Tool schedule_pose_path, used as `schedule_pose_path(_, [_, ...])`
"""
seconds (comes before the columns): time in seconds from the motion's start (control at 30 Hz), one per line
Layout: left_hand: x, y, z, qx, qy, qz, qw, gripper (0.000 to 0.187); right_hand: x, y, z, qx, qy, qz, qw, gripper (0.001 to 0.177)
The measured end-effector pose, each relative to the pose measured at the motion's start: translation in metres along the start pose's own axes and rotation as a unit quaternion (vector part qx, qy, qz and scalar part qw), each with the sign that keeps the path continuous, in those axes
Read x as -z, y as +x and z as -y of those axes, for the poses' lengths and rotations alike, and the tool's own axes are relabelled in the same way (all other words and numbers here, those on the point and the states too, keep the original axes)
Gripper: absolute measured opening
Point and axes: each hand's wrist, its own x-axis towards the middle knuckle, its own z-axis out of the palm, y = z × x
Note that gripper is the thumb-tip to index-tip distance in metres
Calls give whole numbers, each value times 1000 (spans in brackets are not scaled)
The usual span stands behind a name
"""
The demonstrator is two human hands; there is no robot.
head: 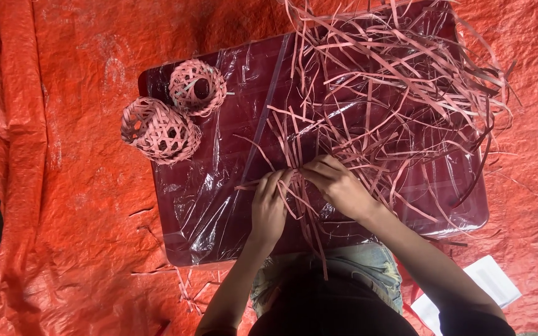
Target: Weaving thin strips of material to create a flat base for a basket.
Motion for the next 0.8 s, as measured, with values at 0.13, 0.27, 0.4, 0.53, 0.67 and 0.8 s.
schedule_pose_path(0.13, [-7,-5,5,-12,52,9,999,51,-3,-1,-2,5,-13,11,1000,16])
schedule_pose_path(0.27, [-8,-6,5,-24,42,-3,999,40,-6,-2,-2,4,4,5,1000,15])
schedule_pose_path(0.4, [-2,-2,-1,-40,63,-15,997,35,0,3,1,-10,44,-6,999,14])
schedule_pose_path(0.53, [3,2,-7,-55,106,-24,993,35,-16,-4,-10,-68,84,-22,994,24])
schedule_pose_path(0.67, [5,4,-8,-26,96,-15,995,39,-30,-17,-22,-113,116,-34,986,35])
schedule_pose_path(0.8, [3,4,-4,-23,90,-9,996,43,-18,-2,-9,-95,97,-36,990,30])
